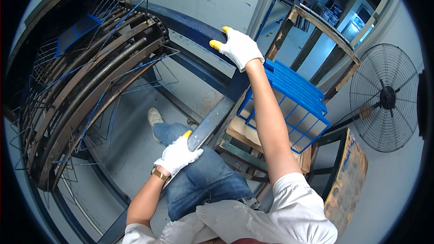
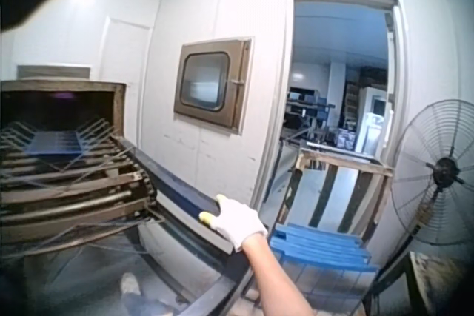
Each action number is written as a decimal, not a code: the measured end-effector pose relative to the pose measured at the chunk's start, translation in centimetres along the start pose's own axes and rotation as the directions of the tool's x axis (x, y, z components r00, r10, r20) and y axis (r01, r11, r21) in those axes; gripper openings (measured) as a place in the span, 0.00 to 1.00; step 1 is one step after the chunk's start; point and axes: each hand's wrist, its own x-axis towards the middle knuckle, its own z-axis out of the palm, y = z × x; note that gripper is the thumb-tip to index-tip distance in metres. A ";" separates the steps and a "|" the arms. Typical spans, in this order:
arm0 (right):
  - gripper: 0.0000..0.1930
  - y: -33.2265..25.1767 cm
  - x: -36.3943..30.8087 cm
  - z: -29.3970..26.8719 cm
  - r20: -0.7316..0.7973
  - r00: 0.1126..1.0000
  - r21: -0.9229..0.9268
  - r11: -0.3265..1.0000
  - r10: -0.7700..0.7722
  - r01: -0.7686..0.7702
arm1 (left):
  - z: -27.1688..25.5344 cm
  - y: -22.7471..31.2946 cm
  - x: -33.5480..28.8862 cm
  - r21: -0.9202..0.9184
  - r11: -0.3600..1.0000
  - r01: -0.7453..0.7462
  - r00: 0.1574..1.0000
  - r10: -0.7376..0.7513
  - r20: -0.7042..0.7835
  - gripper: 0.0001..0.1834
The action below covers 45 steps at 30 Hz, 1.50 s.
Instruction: The person removes filters from a conveyor rack one by one and stacks them into a storage rack by hand.
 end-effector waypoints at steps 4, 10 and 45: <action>0.31 0.0 0.1 0.0 0.009 1.000 -0.023 1.000 0.005 -0.005 | -0.1 0.1 -0.1 -0.009 1.000 0.006 1.000 -0.006 -0.002 0.46; 0.37 0.1 0.1 -0.5 0.075 0.997 -0.016 1.000 0.028 -0.027 | 0.1 0.2 -0.1 0.000 1.000 -0.003 1.000 0.003 -0.011 0.46; 0.40 -1.3 -0.2 -1.5 0.105 0.994 -0.061 0.998 0.026 -0.020 | -14.3 -2.6 -4.7 -0.491 0.818 -0.299 0.887 0.049 -0.460 0.19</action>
